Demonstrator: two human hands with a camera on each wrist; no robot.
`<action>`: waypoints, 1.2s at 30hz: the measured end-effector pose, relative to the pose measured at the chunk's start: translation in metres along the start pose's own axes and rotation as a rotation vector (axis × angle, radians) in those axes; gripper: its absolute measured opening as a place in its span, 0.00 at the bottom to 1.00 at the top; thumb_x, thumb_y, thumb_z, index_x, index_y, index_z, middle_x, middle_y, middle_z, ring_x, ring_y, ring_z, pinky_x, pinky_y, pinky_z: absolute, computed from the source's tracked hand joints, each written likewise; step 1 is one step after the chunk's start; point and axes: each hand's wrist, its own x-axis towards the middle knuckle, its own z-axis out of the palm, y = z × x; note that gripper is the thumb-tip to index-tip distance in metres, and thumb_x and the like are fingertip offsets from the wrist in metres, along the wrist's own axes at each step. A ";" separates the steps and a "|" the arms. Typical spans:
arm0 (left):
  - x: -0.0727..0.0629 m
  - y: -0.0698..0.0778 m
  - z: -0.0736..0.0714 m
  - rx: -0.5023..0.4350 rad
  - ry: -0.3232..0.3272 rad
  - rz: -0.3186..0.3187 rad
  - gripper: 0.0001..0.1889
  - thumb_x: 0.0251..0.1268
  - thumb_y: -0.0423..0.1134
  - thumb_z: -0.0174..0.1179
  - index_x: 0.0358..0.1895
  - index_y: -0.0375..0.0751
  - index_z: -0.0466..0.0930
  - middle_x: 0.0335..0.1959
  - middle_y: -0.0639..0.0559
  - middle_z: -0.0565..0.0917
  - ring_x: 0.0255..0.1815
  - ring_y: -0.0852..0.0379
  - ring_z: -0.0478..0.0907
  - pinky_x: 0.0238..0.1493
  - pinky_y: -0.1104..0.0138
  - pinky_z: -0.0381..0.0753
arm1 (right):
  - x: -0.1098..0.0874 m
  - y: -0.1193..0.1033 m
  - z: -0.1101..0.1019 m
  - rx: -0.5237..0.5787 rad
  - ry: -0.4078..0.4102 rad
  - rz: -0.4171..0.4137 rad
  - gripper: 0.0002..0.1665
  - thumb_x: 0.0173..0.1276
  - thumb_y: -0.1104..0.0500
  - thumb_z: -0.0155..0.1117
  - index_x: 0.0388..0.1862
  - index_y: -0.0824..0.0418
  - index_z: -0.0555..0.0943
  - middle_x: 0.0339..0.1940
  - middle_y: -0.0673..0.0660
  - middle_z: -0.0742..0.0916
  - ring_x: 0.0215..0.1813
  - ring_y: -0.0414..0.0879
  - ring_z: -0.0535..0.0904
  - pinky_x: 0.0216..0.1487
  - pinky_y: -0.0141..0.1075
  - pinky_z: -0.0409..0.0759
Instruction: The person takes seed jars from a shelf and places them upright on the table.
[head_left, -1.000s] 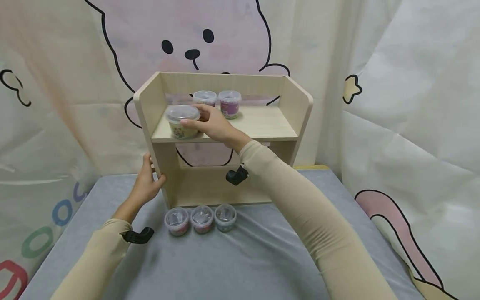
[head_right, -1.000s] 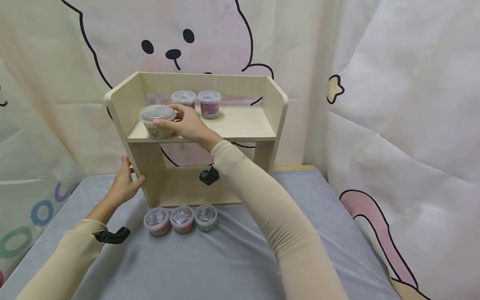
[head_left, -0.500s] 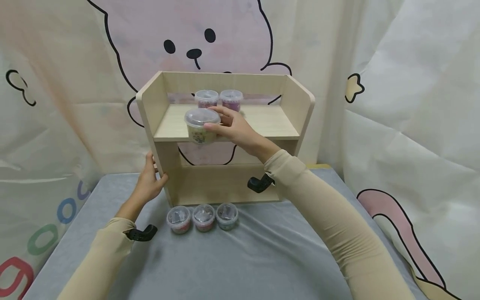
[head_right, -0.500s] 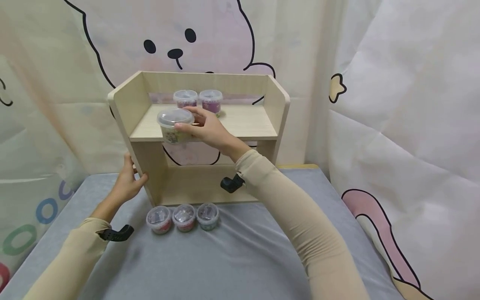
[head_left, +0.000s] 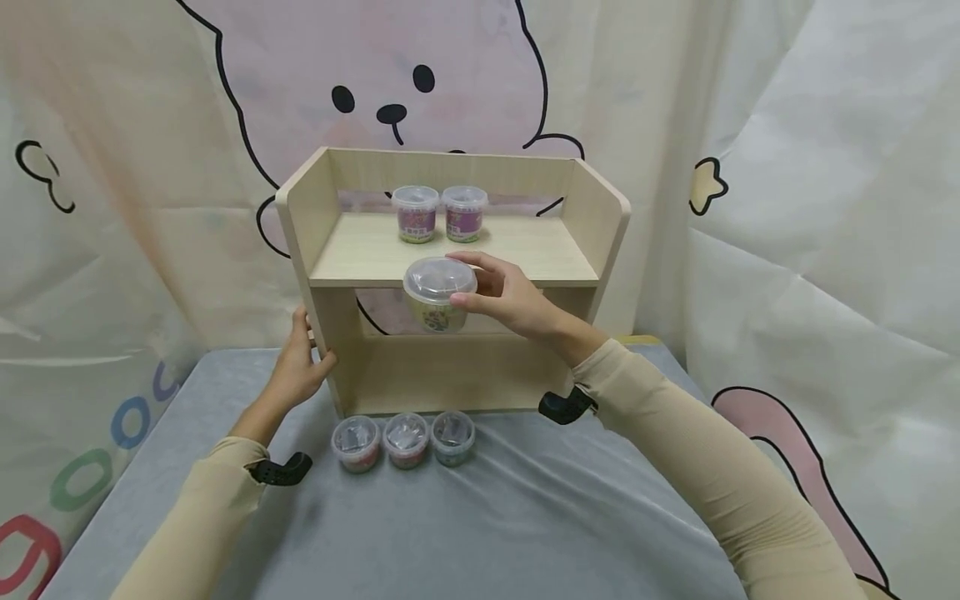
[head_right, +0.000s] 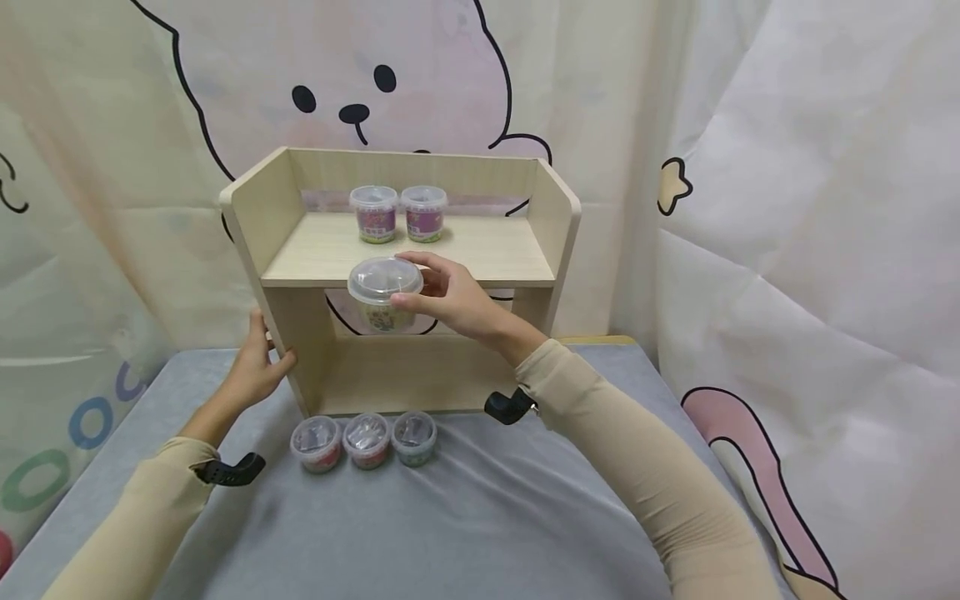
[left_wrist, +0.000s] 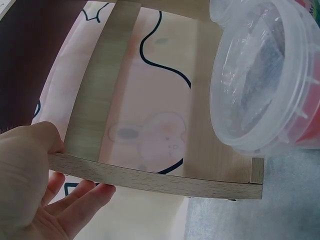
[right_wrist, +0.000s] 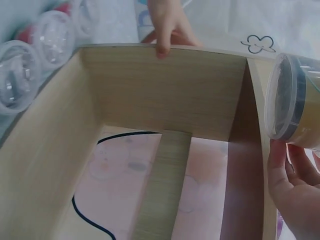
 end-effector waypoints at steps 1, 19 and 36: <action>0.000 0.000 0.000 0.002 -0.003 0.000 0.45 0.65 0.24 0.55 0.79 0.48 0.39 0.68 0.23 0.65 0.61 0.20 0.73 0.55 0.31 0.78 | -0.003 0.001 0.000 0.000 -0.011 -0.008 0.67 0.48 0.28 0.74 0.78 0.64 0.62 0.68 0.70 0.76 0.64 0.49 0.78 0.65 0.39 0.80; -0.002 -0.002 0.001 0.001 0.013 0.018 0.46 0.63 0.23 0.55 0.80 0.48 0.39 0.66 0.23 0.67 0.59 0.20 0.74 0.55 0.32 0.77 | -0.053 0.038 -0.004 -0.029 -0.025 0.024 0.42 0.66 0.58 0.71 0.76 0.63 0.65 0.62 0.64 0.82 0.57 0.42 0.81 0.55 0.32 0.83; -0.004 0.003 0.001 -0.025 -0.003 0.016 0.45 0.64 0.22 0.54 0.80 0.46 0.39 0.65 0.24 0.66 0.61 0.20 0.73 0.55 0.32 0.77 | -0.081 0.077 -0.014 0.031 -0.009 0.104 0.42 0.67 0.64 0.68 0.77 0.64 0.62 0.62 0.61 0.83 0.57 0.40 0.83 0.57 0.32 0.83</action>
